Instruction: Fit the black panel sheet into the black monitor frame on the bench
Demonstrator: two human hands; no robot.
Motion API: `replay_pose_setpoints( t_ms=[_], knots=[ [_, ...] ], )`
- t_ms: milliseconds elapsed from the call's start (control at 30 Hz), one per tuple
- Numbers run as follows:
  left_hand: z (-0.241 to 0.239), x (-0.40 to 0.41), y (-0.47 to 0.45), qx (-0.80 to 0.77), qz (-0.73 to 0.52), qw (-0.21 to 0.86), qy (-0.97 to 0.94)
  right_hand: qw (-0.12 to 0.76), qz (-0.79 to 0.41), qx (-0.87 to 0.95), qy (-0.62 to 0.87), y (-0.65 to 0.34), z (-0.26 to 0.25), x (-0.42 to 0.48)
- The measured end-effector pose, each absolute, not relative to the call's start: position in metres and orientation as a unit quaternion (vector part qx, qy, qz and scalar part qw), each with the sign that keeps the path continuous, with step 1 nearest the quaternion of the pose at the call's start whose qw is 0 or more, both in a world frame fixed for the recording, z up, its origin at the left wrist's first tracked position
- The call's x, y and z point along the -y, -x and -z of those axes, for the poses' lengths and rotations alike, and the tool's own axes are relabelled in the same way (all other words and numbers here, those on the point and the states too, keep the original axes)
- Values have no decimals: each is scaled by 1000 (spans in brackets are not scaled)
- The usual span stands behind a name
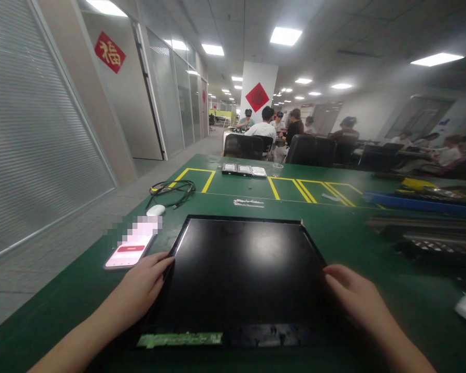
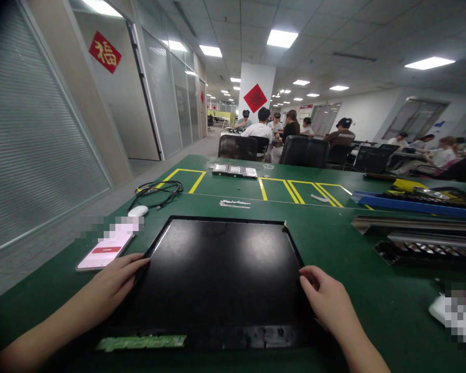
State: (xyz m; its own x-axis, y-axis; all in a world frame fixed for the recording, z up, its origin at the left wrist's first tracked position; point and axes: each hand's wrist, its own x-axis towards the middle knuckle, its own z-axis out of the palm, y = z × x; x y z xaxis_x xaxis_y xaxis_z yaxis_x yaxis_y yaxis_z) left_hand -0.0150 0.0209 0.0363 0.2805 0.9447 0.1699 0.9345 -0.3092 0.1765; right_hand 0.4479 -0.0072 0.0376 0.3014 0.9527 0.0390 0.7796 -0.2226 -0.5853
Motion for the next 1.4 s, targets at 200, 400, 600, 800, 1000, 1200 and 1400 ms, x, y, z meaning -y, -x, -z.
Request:
replay_pose_setpoints(
  t_ms=[200,400,600,800,1000,1200,1400],
  knots=[
    [-32,-22,16,-593,-135,19,-793,251,-171,565,767,-448,-37,8],
    [-30,-23,14,-596,-133,20,-791,231,-174,568,771,-449,-36,8],
    [-30,-23,16,-596,-127,23,-792,205,-156,584,770,-443,-39,9],
    [-28,-24,16,-596,-130,25,-792,208,-154,581,771,-443,-41,10],
    [-23,-25,18,-604,-145,28,-783,222,-160,577,770,-447,-36,9],
    [-20,-26,17,-605,-161,43,-779,269,-167,572,757,-453,-27,5],
    [-27,-23,13,-606,-178,58,-773,284,-173,561,758,-457,-21,3]
  ],
)
